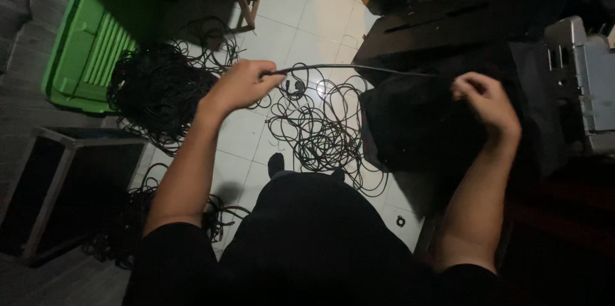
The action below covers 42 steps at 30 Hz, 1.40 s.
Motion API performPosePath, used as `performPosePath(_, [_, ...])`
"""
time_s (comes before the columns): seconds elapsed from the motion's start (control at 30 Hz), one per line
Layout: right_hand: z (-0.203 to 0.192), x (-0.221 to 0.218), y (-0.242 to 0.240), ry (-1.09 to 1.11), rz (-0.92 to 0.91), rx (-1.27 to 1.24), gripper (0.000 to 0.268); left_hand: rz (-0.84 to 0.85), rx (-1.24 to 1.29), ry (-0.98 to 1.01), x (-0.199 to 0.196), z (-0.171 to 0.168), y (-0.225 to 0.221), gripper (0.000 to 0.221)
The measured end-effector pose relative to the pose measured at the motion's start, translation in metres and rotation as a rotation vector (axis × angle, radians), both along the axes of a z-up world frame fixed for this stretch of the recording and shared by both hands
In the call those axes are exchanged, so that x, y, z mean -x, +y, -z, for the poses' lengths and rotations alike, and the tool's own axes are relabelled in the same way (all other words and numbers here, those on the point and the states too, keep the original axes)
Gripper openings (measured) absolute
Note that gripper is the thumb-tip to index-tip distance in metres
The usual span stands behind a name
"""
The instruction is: The person coils several long black cables by hand and places the coiled loops into a large white plastic storage bin.
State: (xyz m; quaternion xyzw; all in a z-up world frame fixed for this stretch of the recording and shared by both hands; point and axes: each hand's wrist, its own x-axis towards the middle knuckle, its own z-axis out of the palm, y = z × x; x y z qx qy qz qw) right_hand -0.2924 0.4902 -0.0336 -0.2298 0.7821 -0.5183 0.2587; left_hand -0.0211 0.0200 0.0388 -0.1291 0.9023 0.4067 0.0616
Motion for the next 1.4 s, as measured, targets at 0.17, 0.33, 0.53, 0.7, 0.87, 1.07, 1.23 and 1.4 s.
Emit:
performPosePath(0.17, [0.007, -0.04, -0.083, -0.073, -0.371, -0.084, 0.025, 0.202, 0.085, 0.16, 0.024, 0.015, 0.038, 0.028])
performPosePath(0.33, [-0.028, -0.112, -0.177, 0.131, -0.528, -0.069, 0.028, 0.279, 0.134, 0.207, 0.041, 0.04, 0.078, 0.025])
performPosePath(0.53, [-0.041, -0.101, -0.159, 0.203, -0.371, -0.097, 0.021, 0.278, -0.073, 0.159, 0.027, 0.049, 0.068, 0.027])
performPosePath(0.7, [-0.031, -0.04, -0.08, 0.059, -0.158, 0.24, 0.013, 0.253, -0.05, 0.011, 0.007, 0.059, 0.054, 0.034])
performPosePath(0.87, [-0.034, -0.014, -0.036, 0.003, -0.049, 0.546, 0.014, 0.299, -0.125, 0.372, -0.006, 0.065, 0.049, 0.03])
performPosePath(1.07, [-0.032, -0.028, -0.075, 0.065, -0.254, -0.024, 0.017, 0.187, -0.112, 0.018, -0.009, 0.037, 0.058, 0.033])
performPosePath(1.23, [-0.04, -0.099, -0.148, 0.213, -0.616, -0.13, 0.023, 0.338, -0.093, 0.151, 0.01, 0.035, 0.076, 0.031])
performPosePath(1.4, [-0.038, -0.085, -0.135, 0.114, -0.49, -0.012, 0.018, 0.386, -0.379, -0.132, 0.012, 0.045, 0.072, 0.036])
